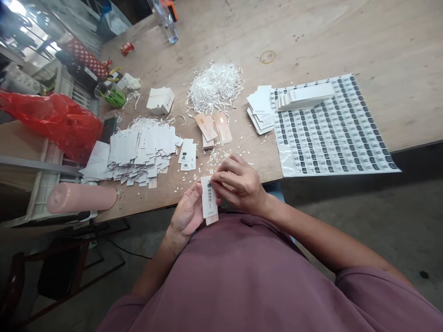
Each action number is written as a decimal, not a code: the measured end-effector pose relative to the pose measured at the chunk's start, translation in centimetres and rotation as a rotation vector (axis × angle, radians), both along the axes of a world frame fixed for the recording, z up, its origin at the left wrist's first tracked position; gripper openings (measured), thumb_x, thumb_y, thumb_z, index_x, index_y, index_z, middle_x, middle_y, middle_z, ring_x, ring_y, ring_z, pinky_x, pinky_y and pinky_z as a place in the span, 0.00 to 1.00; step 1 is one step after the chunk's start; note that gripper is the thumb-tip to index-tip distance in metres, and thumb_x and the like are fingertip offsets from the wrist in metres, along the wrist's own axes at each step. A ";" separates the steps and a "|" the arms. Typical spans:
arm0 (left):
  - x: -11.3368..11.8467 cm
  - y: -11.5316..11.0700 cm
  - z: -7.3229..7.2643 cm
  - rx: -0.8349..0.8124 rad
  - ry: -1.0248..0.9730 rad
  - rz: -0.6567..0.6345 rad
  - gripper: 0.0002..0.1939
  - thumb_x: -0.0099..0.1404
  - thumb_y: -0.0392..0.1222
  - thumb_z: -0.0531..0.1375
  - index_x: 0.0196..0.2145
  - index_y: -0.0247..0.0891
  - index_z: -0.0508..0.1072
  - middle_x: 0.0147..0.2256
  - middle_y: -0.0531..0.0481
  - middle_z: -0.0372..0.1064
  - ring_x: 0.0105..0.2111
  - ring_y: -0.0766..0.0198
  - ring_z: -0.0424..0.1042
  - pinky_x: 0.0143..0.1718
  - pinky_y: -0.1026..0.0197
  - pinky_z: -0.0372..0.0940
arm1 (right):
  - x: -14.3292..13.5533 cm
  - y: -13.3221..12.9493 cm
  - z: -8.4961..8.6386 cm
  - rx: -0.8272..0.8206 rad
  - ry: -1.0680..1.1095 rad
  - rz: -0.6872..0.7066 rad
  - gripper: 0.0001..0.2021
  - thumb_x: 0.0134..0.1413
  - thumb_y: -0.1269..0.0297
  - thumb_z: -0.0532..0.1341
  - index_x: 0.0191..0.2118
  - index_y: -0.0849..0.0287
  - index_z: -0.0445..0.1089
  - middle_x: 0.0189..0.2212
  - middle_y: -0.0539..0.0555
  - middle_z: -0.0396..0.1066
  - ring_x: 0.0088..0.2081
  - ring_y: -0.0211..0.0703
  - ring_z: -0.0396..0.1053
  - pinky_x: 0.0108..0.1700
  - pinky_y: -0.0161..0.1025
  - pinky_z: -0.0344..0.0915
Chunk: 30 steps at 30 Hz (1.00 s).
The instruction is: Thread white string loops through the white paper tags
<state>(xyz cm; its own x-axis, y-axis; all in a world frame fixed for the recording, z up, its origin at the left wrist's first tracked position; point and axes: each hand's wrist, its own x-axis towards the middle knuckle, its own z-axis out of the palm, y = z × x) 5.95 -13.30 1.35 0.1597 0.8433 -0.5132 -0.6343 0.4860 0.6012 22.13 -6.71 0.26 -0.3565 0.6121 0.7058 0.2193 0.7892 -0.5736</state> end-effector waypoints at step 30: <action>-1.2 1.9 -1.5 0.510 0.573 0.130 0.10 0.63 0.49 0.68 0.38 0.43 0.84 0.39 0.47 0.74 0.42 0.63 0.73 0.45 0.62 0.68 | -1.3 1.6 -1.5 -0.017 0.116 -0.018 0.04 0.61 0.70 0.64 0.36 0.53 0.75 0.29 0.52 0.73 0.33 0.45 0.69 0.40 0.48 0.70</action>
<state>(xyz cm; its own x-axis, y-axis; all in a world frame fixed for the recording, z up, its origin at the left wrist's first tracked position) 4.72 -11.41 -0.10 -0.1299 0.9911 -0.0296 -0.1901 0.0044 0.9818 20.84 -5.10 -1.20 -0.2614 0.6303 0.7310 0.1646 0.7754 -0.6097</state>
